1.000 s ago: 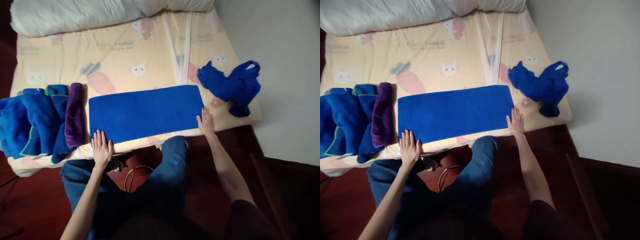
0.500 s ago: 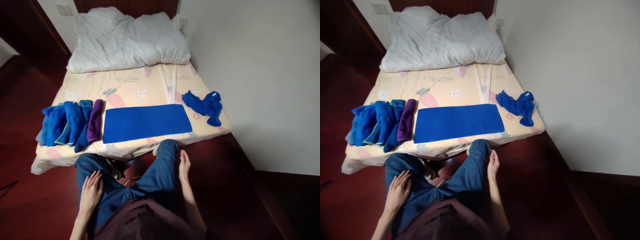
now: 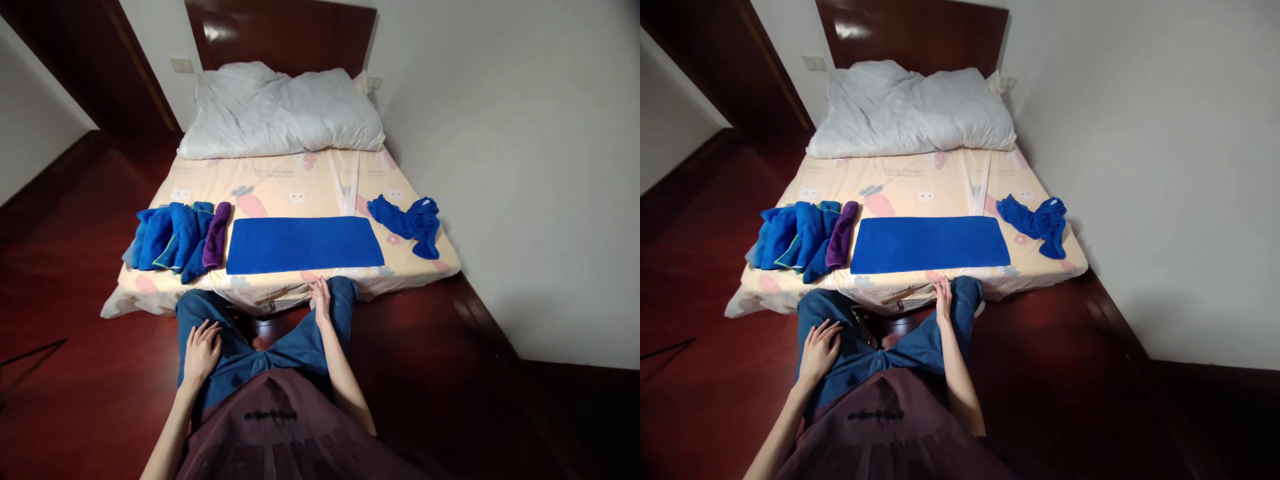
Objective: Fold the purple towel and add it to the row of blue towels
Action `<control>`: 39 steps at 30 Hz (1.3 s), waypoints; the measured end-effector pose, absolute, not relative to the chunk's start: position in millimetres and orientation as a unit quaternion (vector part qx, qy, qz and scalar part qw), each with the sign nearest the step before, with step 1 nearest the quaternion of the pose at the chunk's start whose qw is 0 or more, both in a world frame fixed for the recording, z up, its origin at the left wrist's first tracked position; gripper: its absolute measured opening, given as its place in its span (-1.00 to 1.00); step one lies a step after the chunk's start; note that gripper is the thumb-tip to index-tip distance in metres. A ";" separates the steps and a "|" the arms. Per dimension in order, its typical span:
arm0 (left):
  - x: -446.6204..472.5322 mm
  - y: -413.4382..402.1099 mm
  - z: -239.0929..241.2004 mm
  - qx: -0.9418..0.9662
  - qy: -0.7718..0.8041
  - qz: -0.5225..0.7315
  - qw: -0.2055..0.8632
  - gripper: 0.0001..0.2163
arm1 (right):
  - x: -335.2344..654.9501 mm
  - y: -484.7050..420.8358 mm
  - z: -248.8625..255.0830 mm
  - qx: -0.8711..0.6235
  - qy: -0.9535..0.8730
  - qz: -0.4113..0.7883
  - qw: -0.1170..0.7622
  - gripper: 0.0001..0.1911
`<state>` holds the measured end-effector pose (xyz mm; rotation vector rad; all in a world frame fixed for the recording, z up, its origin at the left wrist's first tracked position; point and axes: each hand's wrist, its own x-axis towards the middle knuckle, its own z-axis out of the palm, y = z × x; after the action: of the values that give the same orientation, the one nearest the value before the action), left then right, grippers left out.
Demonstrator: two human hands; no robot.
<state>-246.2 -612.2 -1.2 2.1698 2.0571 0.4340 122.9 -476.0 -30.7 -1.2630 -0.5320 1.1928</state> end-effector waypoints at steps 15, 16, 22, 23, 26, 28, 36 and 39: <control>-246.0 -608.5 -2.4 0.733 0.669 0.115 0.040 -0.63 | 101.3 -440.7 -47.8 -0.546 -0.259 0.543 0.583 -0.17; -245.6 -607.5 -2.4 0.733 0.669 0.114 0.042 -0.64 | 99.6 -438.2 -49.1 -0.542 -0.244 0.538 0.598 -0.17; -219.8 -584.7 11.3 0.724 0.660 0.118 0.163 -0.63 | 91.1 -417.4 -56.1 -0.535 -0.085 0.493 0.680 -0.33; -210.4 -575.8 17.9 0.722 0.651 0.119 0.201 -0.62 | 90.2 -413.4 -57.3 -0.540 -0.063 0.484 0.686 -0.36; -177.4 -534.8 44.7 0.726 0.610 0.116 0.294 -0.60 | 88.0 -402.5 -60.1 -0.553 -0.024 0.453 0.699 -0.39; -154.8 -493.5 63.9 0.739 0.582 0.106 0.323 -0.60 | 86.6 -397.2 -61.0 -0.562 -0.024 0.438 0.702 -0.38; -53.3 -240.8 82.0 0.844 0.486 0.066 0.216 -0.63 | 87.1 -391.2 -58.3 -0.590 -0.030 0.427 0.685 -0.38; -19.2 -152.0 64.3 0.853 0.494 -0.011 0.168 -0.56 | 90.4 -393.8 -56.8 -0.608 -0.040 0.435 0.663 -0.42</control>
<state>-19.2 -152.0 64.3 2.4265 1.4052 -0.0301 90.4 -393.8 -56.8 -1.3742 -0.0897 0.9833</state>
